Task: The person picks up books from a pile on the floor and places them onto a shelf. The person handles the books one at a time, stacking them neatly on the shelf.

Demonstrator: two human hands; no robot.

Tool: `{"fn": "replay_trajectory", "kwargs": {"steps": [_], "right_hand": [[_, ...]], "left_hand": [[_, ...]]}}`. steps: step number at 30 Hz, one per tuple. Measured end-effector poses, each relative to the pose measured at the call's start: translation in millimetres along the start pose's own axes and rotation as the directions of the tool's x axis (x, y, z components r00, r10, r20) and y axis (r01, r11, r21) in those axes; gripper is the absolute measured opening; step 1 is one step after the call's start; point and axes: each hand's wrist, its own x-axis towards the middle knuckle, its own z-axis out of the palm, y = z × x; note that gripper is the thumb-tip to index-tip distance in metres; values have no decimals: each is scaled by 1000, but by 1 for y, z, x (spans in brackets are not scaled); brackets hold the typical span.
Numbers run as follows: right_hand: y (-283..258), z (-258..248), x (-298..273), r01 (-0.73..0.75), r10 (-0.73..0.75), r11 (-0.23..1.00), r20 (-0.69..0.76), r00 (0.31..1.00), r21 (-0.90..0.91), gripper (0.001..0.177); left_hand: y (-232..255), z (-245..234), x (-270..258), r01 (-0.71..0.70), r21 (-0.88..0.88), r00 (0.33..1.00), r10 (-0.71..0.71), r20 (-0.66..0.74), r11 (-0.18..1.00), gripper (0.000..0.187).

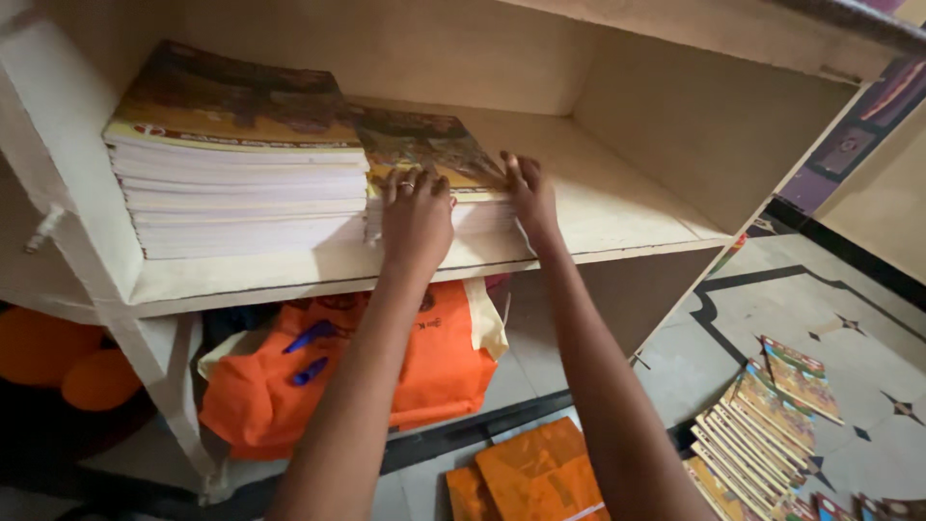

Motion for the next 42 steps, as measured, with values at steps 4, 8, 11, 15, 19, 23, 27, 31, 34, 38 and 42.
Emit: {"fn": "replay_trajectory", "kwargs": {"steps": [4,8,11,15,19,23,27,31,34,38,42], "right_hand": [[-18,-23,-19,-367,366,902,48,929,229,44],[-1,-21,-17,-270,256,950,105,961,156,50],[5,-18,-18,-265,253,953,98,963,149,56],[-4,-19,-16,-417,401,887,117,908,200,57],[1,-20,-21,-277,269,957,97,958,88,55],[3,-18,-20,-287,287,958,48,957,-12,54],[-7,-19,-22,-314,315,949,55,948,-17,54],[-8,-18,-23,-360,362,932,38,931,-46,57],[0,-19,-22,-287,286,958,27,958,30,62],[-1,-40,-34,-133,147,972,-59,987,194,63],[-26,-98,-95,-170,178,983,-129,976,72,54]], "left_hand": [[-2,5,0,1,6,1000,0,-22,1000,27],[-1,1,0,15,-54,1000,-16,-20,998,17],[0,-2,0,35,-108,998,-40,-44,994,12],[4,-5,4,51,-81,997,-55,-51,995,11],[2,-8,5,110,-89,992,-105,64,990,9],[1,-5,4,86,-76,996,-86,7,993,11],[0,-2,2,93,-77,995,-94,-13,993,12],[-1,0,1,95,-98,995,-96,-1,991,10],[1,-4,1,87,-86,996,-85,24,992,13],[14,-12,6,5,18,1000,-5,10,1000,29],[53,-19,6,-68,-105,997,72,35,992,44]]}}
